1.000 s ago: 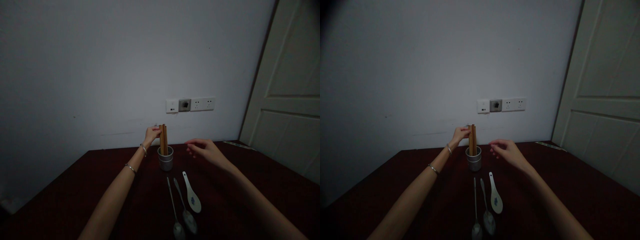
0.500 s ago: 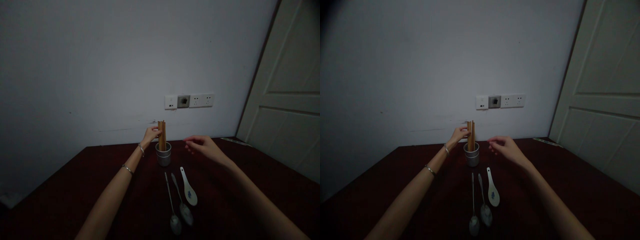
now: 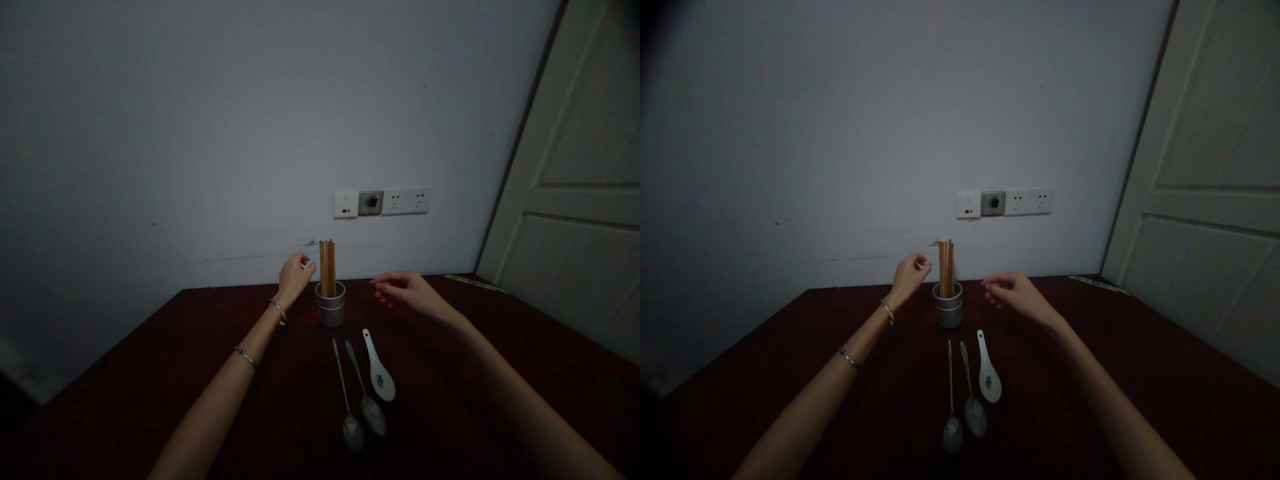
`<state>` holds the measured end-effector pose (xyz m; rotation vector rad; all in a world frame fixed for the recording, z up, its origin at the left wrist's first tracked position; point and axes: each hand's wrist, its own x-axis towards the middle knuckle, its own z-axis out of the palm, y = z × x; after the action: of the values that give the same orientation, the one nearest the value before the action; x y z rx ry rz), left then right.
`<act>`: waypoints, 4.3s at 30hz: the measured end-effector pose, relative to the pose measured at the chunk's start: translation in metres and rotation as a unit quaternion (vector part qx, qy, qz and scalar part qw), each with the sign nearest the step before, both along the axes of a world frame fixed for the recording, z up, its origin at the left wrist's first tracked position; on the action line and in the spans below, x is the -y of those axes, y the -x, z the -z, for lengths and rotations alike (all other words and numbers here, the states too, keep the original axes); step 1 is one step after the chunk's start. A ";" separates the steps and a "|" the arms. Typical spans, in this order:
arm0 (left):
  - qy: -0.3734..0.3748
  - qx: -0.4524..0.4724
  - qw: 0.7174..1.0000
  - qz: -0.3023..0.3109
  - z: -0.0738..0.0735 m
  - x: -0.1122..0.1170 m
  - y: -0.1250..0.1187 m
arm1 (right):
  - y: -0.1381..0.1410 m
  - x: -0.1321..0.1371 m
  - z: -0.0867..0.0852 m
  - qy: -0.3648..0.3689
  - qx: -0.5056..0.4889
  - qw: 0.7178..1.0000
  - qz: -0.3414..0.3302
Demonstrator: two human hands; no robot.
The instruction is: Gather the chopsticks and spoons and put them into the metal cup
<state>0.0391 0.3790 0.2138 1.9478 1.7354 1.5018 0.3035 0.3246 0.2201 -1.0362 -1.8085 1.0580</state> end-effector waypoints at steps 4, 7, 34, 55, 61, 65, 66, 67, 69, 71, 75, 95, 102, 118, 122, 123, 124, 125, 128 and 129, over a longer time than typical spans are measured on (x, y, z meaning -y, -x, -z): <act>0.002 -0.111 0.993 -0.027 -0.004 0.047 -0.015 | 0.000 0.004 -0.002 0.000 0.010 1.000 -0.002; 0.078 -0.188 0.979 0.018 0.006 0.076 -0.031 | 0.002 0.010 -0.006 -0.002 0.016 1.000 -0.012; 0.301 -0.320 0.896 0.056 0.092 0.125 -0.055 | 0.013 0.041 -0.012 -0.024 0.036 0.997 -0.058; 0.128 -0.205 0.967 0.076 0.058 0.132 -0.047 | 0.035 0.032 0.008 0.009 -0.032 0.997 -0.067; 0.045 -0.251 0.965 0.051 0.030 0.139 -0.052 | 0.051 0.046 0.003 -0.011 -0.091 0.991 -0.094; 0.033 -0.275 0.960 0.046 0.022 0.140 -0.056 | 0.056 0.049 0.002 -0.041 -0.127 0.988 -0.080; 0.032 -0.279 0.959 0.046 0.021 0.141 -0.057 | 0.056 0.049 0.003 -0.048 -0.132 0.987 -0.074; 0.031 -0.283 0.958 0.047 0.020 0.141 -0.058 | 0.056 0.049 0.003 -0.052 -0.136 0.987 -0.069; 0.028 -0.288 0.956 0.049 0.018 0.143 -0.059 | 0.057 0.048 0.004 -0.059 -0.139 0.987 -0.062; 0.027 -0.293 0.954 0.050 0.017 0.144 -0.059 | 0.058 0.048 0.005 -0.064 -0.141 0.986 -0.058; 0.022 -0.304 0.951 0.044 0.020 0.144 -0.059 | 0.060 0.047 0.007 -0.074 -0.153 0.984 -0.056; 0.017 0.015 0.975 0.219 -0.037 0.096 -0.028 | 0.074 0.017 -0.042 -0.145 -0.138 0.978 -0.060; 0.023 0.081 0.965 0.250 -0.081 0.058 -0.015 | 0.090 -0.018 -0.084 -0.198 -0.138 0.967 -0.076; 0.024 0.159 0.966 0.203 -0.090 0.032 -0.003 | 0.086 -0.042 -0.087 -0.148 -0.141 0.978 -0.032; 0.004 0.191 0.963 0.189 -0.087 0.032 0.008 | 0.067 -0.039 -0.050 -0.007 -0.142 0.989 -0.033; -0.003 0.201 0.962 0.187 -0.086 0.032 0.010 | 0.065 -0.038 -0.037 0.026 -0.138 0.989 -0.037; -0.010 0.211 0.960 0.186 -0.086 0.032 0.011 | 0.064 -0.036 -0.024 0.054 -0.137 0.988 -0.037; -0.016 0.221 0.958 0.184 -0.085 0.032 0.012 | 0.064 -0.033 -0.011 0.075 -0.131 0.988 -0.040; -0.027 0.246 0.953 0.175 -0.082 0.033 0.012 | 0.071 -0.025 0.016 0.097 -0.115 0.987 -0.055; -0.029 0.253 0.952 0.172 -0.081 0.034 0.011 | 0.075 -0.022 0.021 0.093 -0.114 0.987 -0.059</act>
<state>0.0282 0.3452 0.2950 1.5837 1.0896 1.7280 0.2290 0.3465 0.1991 -0.8827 -1.6251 1.3818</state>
